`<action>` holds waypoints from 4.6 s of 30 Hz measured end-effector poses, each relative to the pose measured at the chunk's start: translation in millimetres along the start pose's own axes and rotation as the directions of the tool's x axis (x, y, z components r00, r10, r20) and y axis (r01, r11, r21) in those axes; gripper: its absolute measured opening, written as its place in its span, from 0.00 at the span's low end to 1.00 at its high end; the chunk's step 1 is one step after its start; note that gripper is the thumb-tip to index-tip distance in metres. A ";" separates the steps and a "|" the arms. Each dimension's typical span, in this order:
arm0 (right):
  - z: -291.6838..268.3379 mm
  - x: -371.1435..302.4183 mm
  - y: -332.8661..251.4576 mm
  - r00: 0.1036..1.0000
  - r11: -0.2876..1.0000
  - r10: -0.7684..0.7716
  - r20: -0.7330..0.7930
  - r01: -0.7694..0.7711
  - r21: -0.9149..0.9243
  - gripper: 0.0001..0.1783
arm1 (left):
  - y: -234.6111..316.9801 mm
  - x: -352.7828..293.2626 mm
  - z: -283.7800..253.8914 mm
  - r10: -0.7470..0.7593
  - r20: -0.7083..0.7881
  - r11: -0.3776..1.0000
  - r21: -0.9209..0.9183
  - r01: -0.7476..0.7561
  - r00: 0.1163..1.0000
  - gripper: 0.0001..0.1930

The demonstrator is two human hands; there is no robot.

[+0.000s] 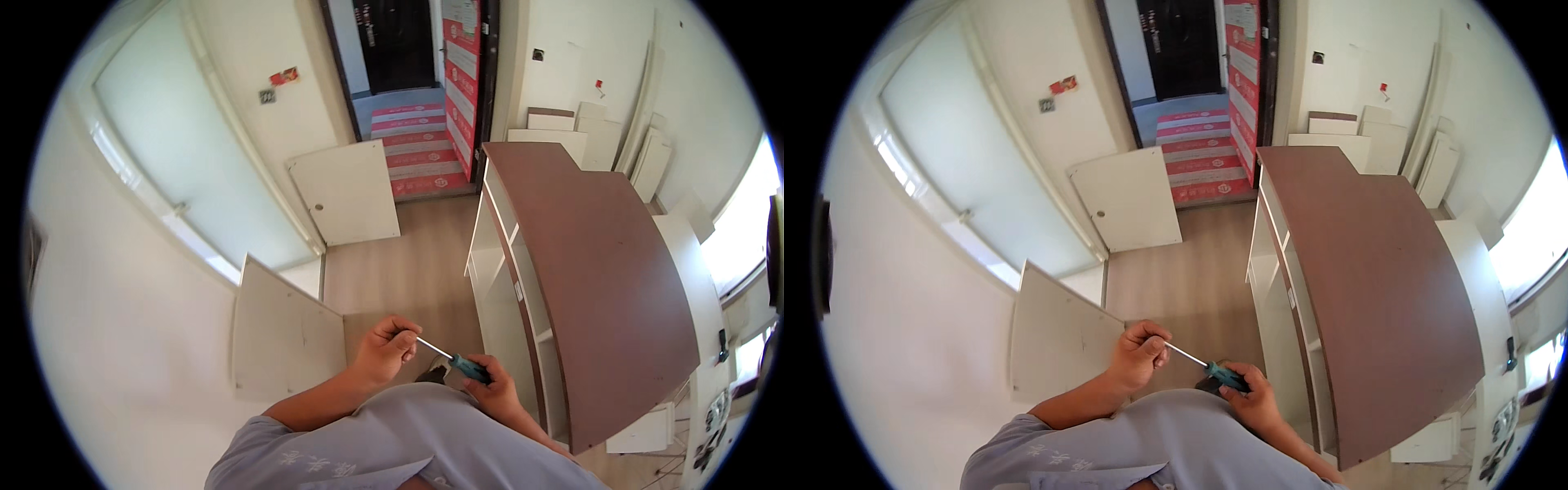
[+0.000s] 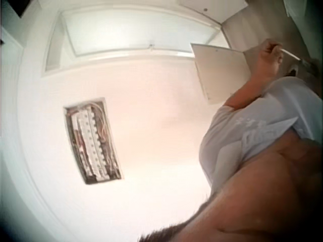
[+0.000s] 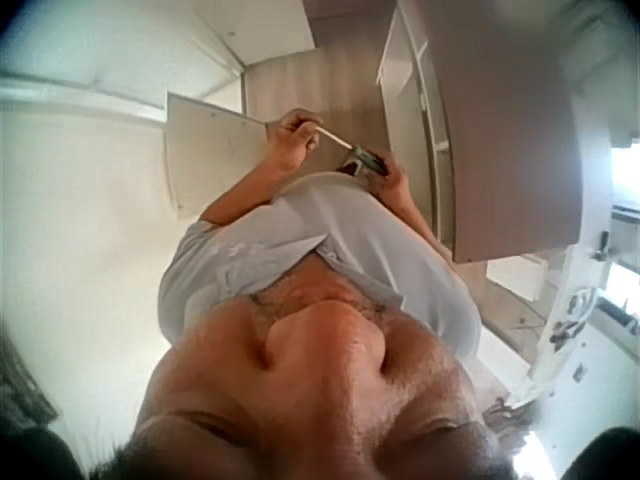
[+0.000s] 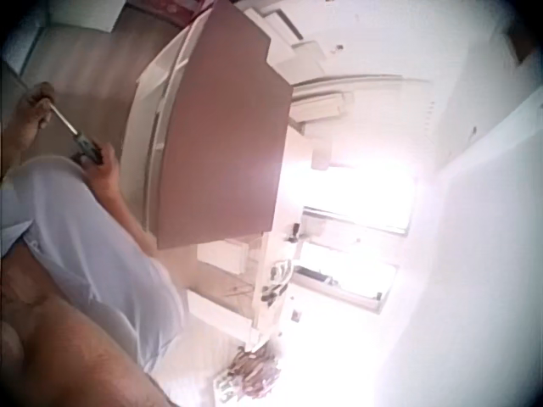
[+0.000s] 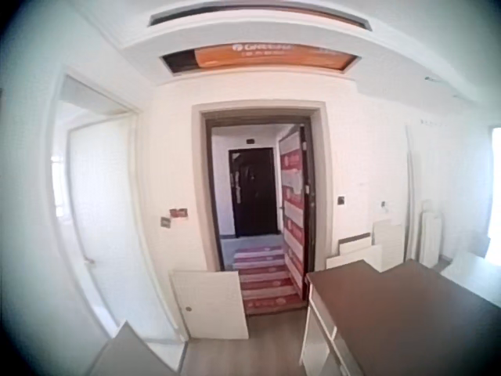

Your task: The person assembles a cabinet by using a power drill to drive screws into a panel, lifting and positioning a large corner piece onto the frame, and using a screwdriver to tighten fasteners.

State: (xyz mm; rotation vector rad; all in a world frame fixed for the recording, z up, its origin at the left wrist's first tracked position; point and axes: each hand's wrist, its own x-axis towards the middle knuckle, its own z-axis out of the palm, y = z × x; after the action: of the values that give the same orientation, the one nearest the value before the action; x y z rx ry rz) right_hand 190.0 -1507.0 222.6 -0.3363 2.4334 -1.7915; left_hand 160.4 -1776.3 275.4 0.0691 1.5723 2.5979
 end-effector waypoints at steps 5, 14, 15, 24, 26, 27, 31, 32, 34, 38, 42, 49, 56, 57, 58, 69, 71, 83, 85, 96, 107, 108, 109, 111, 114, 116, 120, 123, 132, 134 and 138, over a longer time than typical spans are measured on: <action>18.0 108.4 30.8 0.997 0.998 -0.048 -0.057 0.050 0.025 0.26 | 13.8 99.2 -25.9 -0.002 0.012 0.992 0.127 0.000 1.000 0.11; 12.6 301.7 58.1 0.977 0.930 -0.090 -0.195 0.153 0.334 0.26 | 34.6 272.4 -115.6 -0.221 -0.106 0.800 0.549 0.242 0.970 0.15; 11.7 320.1 59.5 0.962 0.932 -0.132 -0.241 0.203 0.299 0.26 | 27.0 290.2 -141.7 -0.287 -0.119 0.781 0.545 0.304 0.951 0.15; 26.3 408.2 102.6 0.863 0.875 0.237 -0.446 0.009 0.483 0.26 | -23.6 513.6 -250.6 -0.733 -0.133 0.608 0.311 0.731 0.667 0.14; 43.4 423.6 96.0 0.809 0.816 0.376 -0.451 -0.059 0.575 0.26 | -19.1 574.3 -238.0 -0.728 0.051 0.633 0.433 0.642 0.684 0.13; 46.7 433.4 85.3 0.798 0.822 0.368 -0.477 -0.040 0.568 0.25 | -18.5 600.6 -229.0 -0.717 0.142 0.655 0.473 0.590 0.682 0.13; 58.5 491.6 37.5 0.733 0.810 0.384 -0.561 0.025 0.586 0.25 | -15.6 689.3 -199.1 -0.762 0.296 0.640 0.482 0.599 0.576 0.11; 56.9 503.5 32.2 0.725 0.819 0.360 -0.587 0.055 0.571 0.26 | -14.5 705.3 -192.6 -0.777 0.317 0.625 0.488 0.609 0.544 0.11; 52.1 522.3 29.8 0.693 0.847 0.301 -0.655 0.121 0.517 0.26 | -11.6 732.5 -184.4 -0.806 0.361 0.591 0.509 0.626 0.469 0.10; 25.6 551.9 26.3 0.616 0.918 0.157 -0.772 0.197 0.345 0.26 | -31.8 773.4 -183.2 -0.848 0.342 0.529 0.569 0.629 0.404 0.10; -6.8 587.0 32.8 0.521 0.937 0.100 -0.848 0.238 0.256 0.24 | -60.9 809.6 -195.2 -0.860 0.340 0.510 0.580 0.635 0.381 0.11; -58.3 649.3 31.6 0.442 0.959 0.110 -0.890 0.187 0.212 0.25 | -99.6 870.4 -199.0 -0.874 0.409 0.472 0.592 0.653 0.261 0.12; -65.8 727.4 26.4 0.316 0.966 0.217 -0.924 0.069 0.251 0.25 | -126.0 979.3 -155.6 -0.864 0.503 0.414 0.677 0.608 0.028 0.12; -64.7 743.0 22.4 0.284 0.961 0.251 -0.925 0.045 0.274 0.25 | -130.2 997.0 -149.6 -0.856 0.517 0.413 0.691 0.593 -0.006 0.12; -60.4 756.9 19.9 0.243 0.951 0.290 -0.926 0.034 0.306 0.24 | -135.9 1014.9 -142.1 -0.848 0.527 0.412 0.714 0.566 -0.048 0.12; -51.6 860.1 22.8 0.025 0.914 0.405 -0.914 0.025 0.406 0.24 | -117.2 1114.5 -80.6 -0.752 0.537 0.392 0.831 0.395 -0.383 0.17; -51.0 876.2 31.4 0.018 0.906 0.422 -0.906 0.031 0.422 0.24 | -93.6 1108.3 -63.7 -0.671 0.550 0.420 0.835 0.356 -0.497 0.19; -78.7 924.4 69.8 0.029 0.932 0.361 -0.932 0.020 0.362 0.29 | -115.1 1077.5 -49.2 -0.457 0.666 0.416 0.746 0.520 -0.589 0.27; -82.3 928.7 71.7 0.055 0.946 0.321 -0.945 0.016 0.323 0.29 | -115.9 1080.5 -48.0 -0.440 0.663 0.350 0.748 0.564 -0.606 0.26; -111.4 781.0 66.0 -0.091 0.586 0.023 -0.996 -0.805 0.087 0.23 | -171.8 1146.1 -40.6 -0.738 0.607 0.429 0.760 0.488 -0.295 0.22; -119.2 741.7 87.6 -0.019 0.113 0.101 -0.995 -0.993 0.030 0.31 | -224.3 1175.6 57.1 -0.761 0.593 0.610 0.792 0.021 -0.262 0.23; -118.7 743.1 87.1 -0.025 0.113 0.103 -0.994 -0.993 0.037 0.31 | -226.2 1174.9 62.6 -0.765 0.584 0.608 0.794 -0.004 -0.272 0.23; -119.0 745.0 85.5 -0.030 0.113 0.105 -0.994 -0.993 0.042 0.31 | -228.2 1174.0 68.5 -0.766 0.580 0.609 0.793 -0.021 -0.276 0.24; -118.8 746.1 84.1 -0.038 0.107 0.107 -0.994 -0.993 0.049 0.31 | -228.0 1172.2 80.6 -0.770 0.571 0.609 0.791 -0.059 -0.283 0.24; -118.1 745.8 84.0 -0.046 0.101 0.106 -0.993 -0.993 0.057 0.31 | -217.9 1177.5 96.3 -0.831 0.487 0.526 0.845 -0.097 -0.268 0.27; -118.9 746.3 83.5 -0.049 0.115 0.101 -0.994 -0.992 0.060 0.31 | -216.6 1182.7 107.0 -0.825 0.479 0.535 0.834 -0.138 -0.300 0.27; -120.0 748.0 82.6 -0.048 0.103 0.099 -0.994 -0.993 0.058 0.30 | -198.9 1189.9 128.4 -0.800 0.524 0.585 0.790 -0.185 -0.294 0.26; -120.8 747.4 83.2 -0.045 0.110 0.093 -0.995 -0.992 0.055 0.29 | -197.3 1191.4 140.6 -0.796 0.536 0.600 0.756 -0.259 -0.280 0.26; -120.4 745.7 83.8 -0.046 0.126 0.078 -0.996 -0.990 0.056 0.29 | -180.7 1192.4 165.8 -0.859 0.328 0.452 0.846 -0.283 -0.392 0.29; -120.9 747.3 82.8 -0.050 0.127 0.081 -0.995 -0.990 0.060 0.29 | -200.6 1194.4 168.8 -0.862 0.308 0.382 0.917 -0.117 -0.402 0.29; -121.0 749.3 82.8 -0.057 0.109 0.088 -0.995 -0.992 0.066 0.29 | -209.8 1190.0 170.1 -0.882 0.240 0.235 0.970 0.063 -0.405 0.29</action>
State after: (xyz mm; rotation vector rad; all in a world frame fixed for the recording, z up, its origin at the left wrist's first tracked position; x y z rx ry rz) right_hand -572.4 -1548.0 217.1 2.1795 2.6358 0.0061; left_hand -992.4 -1396.1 150.8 0.6541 1.0238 0.3723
